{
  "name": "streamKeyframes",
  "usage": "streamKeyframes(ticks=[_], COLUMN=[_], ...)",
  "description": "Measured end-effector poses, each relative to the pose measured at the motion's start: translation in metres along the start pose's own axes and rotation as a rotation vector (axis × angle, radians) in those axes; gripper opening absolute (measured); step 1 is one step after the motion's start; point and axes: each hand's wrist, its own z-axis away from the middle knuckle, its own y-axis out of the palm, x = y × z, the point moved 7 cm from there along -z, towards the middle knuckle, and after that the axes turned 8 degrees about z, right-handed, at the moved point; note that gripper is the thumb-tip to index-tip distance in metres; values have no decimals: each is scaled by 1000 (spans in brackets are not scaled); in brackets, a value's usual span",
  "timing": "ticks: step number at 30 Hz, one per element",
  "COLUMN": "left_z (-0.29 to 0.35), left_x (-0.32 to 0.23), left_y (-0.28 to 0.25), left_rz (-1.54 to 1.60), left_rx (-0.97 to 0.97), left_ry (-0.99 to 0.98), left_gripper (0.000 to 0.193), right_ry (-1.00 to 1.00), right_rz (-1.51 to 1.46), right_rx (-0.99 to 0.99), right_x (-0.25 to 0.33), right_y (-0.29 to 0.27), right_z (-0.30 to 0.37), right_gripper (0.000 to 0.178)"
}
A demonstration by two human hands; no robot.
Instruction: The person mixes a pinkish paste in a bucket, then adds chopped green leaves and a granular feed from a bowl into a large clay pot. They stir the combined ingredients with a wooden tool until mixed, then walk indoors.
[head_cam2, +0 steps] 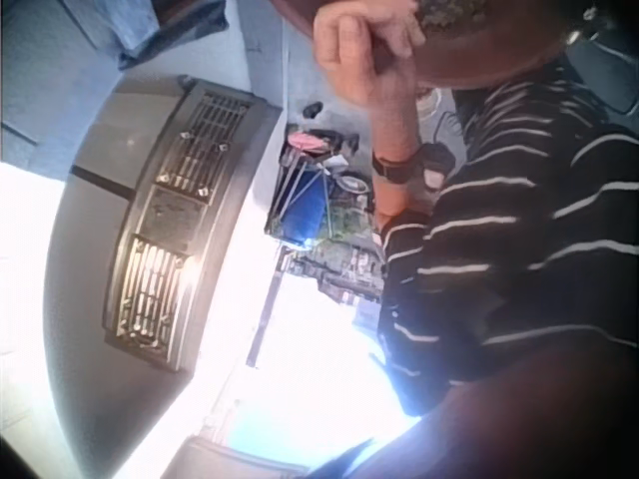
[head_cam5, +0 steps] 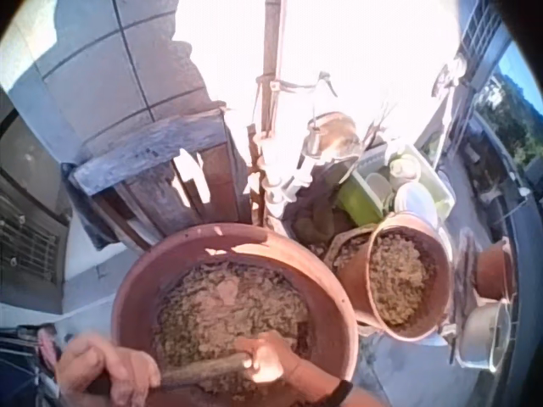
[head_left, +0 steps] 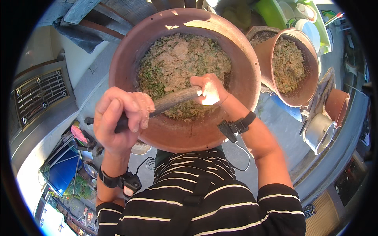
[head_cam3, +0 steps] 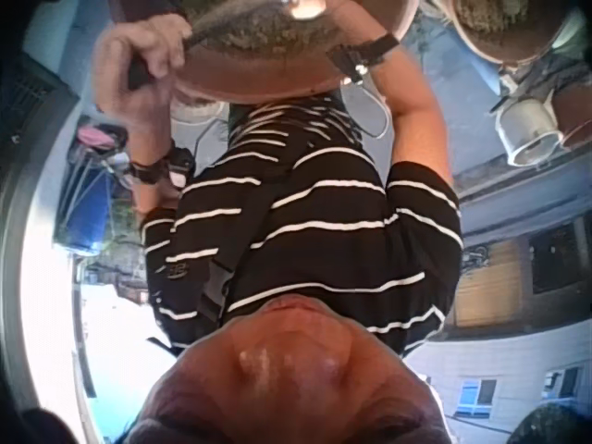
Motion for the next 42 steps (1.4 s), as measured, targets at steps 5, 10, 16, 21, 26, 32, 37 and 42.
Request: streamKeyframes(ticks=[5, 10, 16, 21, 26, 32, 37, 42], left_z=[59, 17, -11, -15, -4, 6, 42, 15], left_x=[-81, -129, 13, -83, -111, 11, -88, -108], left_y=[-18, 53, 55, 62, 77, 33, -7, 36], left_rz=[-259, 12, 30, -116, -59, -40, -181, 100], left_rx=[-36, 585, 345, 836, 950, 322, 98, 653], left_ry=[59, -11, -476, -112, -33, -138, 69, 222], left_gripper=[23, 26, 30, 36, 36, 22, 22, 26], right_ry=[-197, -131, 255, 31, -46, 158, -169, -207], right_rz=[-214, -394, -291, -380, -304, -41, -134, -145], right_rx=[10, -284, -666, -664, -430, -251, -259, -145], right_x=[76, 133, 60, 92, 102, 10, 82, 88], right_y=[42, 1, 18, 27, -6, 6, 24, -12], right_z=[-30, 20, 76, 3, 19, 43, -30, 9], right_gripper=[16, 24, 26, 30, 30, 26, 27, 28])
